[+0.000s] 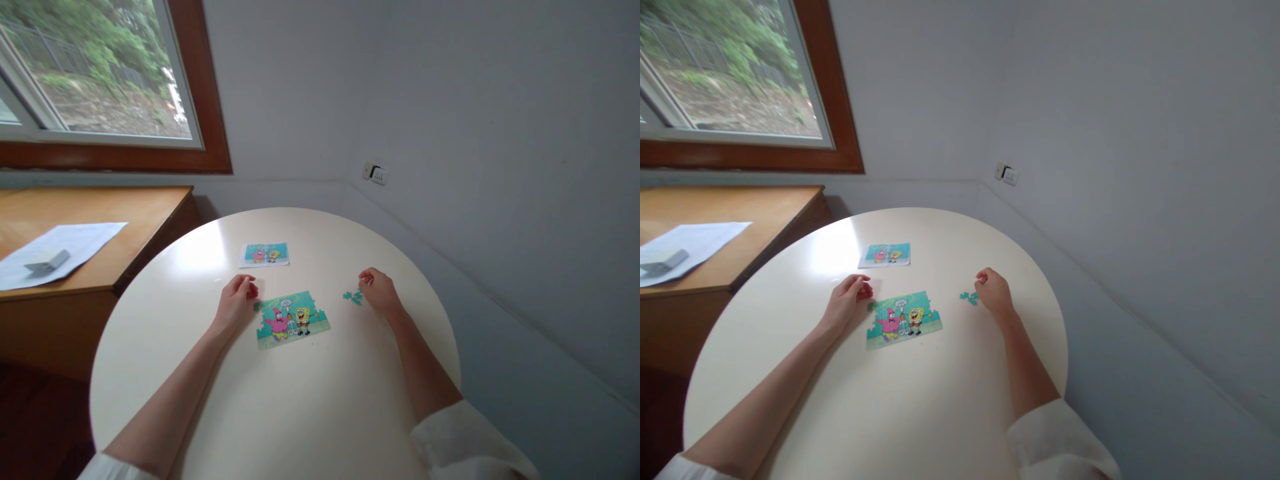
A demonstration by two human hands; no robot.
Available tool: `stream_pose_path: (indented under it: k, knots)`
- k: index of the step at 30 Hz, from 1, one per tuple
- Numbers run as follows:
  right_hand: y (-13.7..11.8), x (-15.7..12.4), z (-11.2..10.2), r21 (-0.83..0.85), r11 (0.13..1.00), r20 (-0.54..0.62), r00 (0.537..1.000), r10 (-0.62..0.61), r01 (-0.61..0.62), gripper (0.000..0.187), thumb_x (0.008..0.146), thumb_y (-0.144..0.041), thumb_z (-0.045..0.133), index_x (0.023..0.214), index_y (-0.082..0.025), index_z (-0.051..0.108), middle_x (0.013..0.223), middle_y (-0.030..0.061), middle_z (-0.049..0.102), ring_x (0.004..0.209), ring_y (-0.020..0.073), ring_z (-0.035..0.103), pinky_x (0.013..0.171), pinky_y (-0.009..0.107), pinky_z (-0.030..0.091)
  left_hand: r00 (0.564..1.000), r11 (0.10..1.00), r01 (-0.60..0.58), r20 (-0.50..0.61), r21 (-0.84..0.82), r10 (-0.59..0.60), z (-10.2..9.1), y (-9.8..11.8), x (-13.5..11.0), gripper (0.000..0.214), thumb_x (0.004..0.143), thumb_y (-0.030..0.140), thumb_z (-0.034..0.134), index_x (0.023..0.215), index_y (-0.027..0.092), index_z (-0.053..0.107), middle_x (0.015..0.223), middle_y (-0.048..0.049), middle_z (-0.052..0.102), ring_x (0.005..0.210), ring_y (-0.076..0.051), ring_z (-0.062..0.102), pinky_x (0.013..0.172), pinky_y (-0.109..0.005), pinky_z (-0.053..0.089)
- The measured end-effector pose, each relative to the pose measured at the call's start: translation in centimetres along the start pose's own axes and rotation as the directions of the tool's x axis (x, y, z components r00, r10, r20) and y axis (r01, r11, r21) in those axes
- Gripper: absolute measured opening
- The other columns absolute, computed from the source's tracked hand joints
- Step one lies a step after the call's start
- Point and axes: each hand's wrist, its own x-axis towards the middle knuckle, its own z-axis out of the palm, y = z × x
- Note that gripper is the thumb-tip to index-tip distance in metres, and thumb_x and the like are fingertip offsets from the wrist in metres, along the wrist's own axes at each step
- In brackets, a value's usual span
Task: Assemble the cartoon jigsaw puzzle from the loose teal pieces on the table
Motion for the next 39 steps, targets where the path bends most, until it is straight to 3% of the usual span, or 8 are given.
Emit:
stream_pose_path:
  k: [13,21,30,39]
  knots:
    - [0.6,0.6,-0.5,0.054,0.996,-0.138,0.987,0.079,-0.072,0.015,0.067,-0.013,0.044,0.072,-0.017,0.057,0.069,0.0045,0.062,0.064,0.0156,0.055,0.067,0.028,0.042,1.000,1.000,-0.005,0.011,0.002,0.005,-0.1,0.0,0.0,0.035,0.063,0.049,0.060,0.074,0.015,0.057,0.055,0.0004,0.055,0.056,-0.013,0.052,0.056,-0.027,0.044]
    - [1.5,0.9,0.2,0.074,0.997,-0.210,0.977,0.040,-0.025,0.014,0.067,-0.013,0.041,0.074,-0.018,0.052,0.068,0.0041,0.058,0.062,0.0162,0.052,0.064,0.028,0.039,1.000,1.000,0.003,0.013,0.001,-0.003,-0.1,-0.1,0.1,0.035,0.064,0.049,0.060,0.075,0.016,0.057,0.056,0.0007,0.055,0.057,-0.013,0.052,0.058,-0.028,0.044]
    - [1.1,0.6,0.2,0.160,0.987,-0.177,0.983,0.051,-0.023,0.011,0.056,-0.017,0.050,0.066,-0.020,0.047,0.059,-0.0032,0.051,0.056,0.0130,0.047,0.059,0.026,0.036,1.000,1.000,-0.004,0.015,0.004,0.004,-0.1,0.1,0.0,0.034,0.065,0.048,0.060,0.075,0.016,0.057,0.056,0.0006,0.055,0.057,-0.014,0.053,0.058,-0.029,0.045]
    - [0.7,0.4,0.0,0.155,0.988,-0.165,0.986,0.039,-0.013,0.003,0.058,-0.021,0.053,0.060,-0.020,0.051,0.050,-0.0053,0.045,0.049,0.0115,0.044,0.054,0.024,0.033,1.000,1.000,-0.002,0.014,0.004,0.002,-0.1,0.0,0.0,0.033,0.065,0.047,0.059,0.075,0.015,0.057,0.056,0.0006,0.055,0.057,-0.013,0.053,0.058,-0.028,0.045]
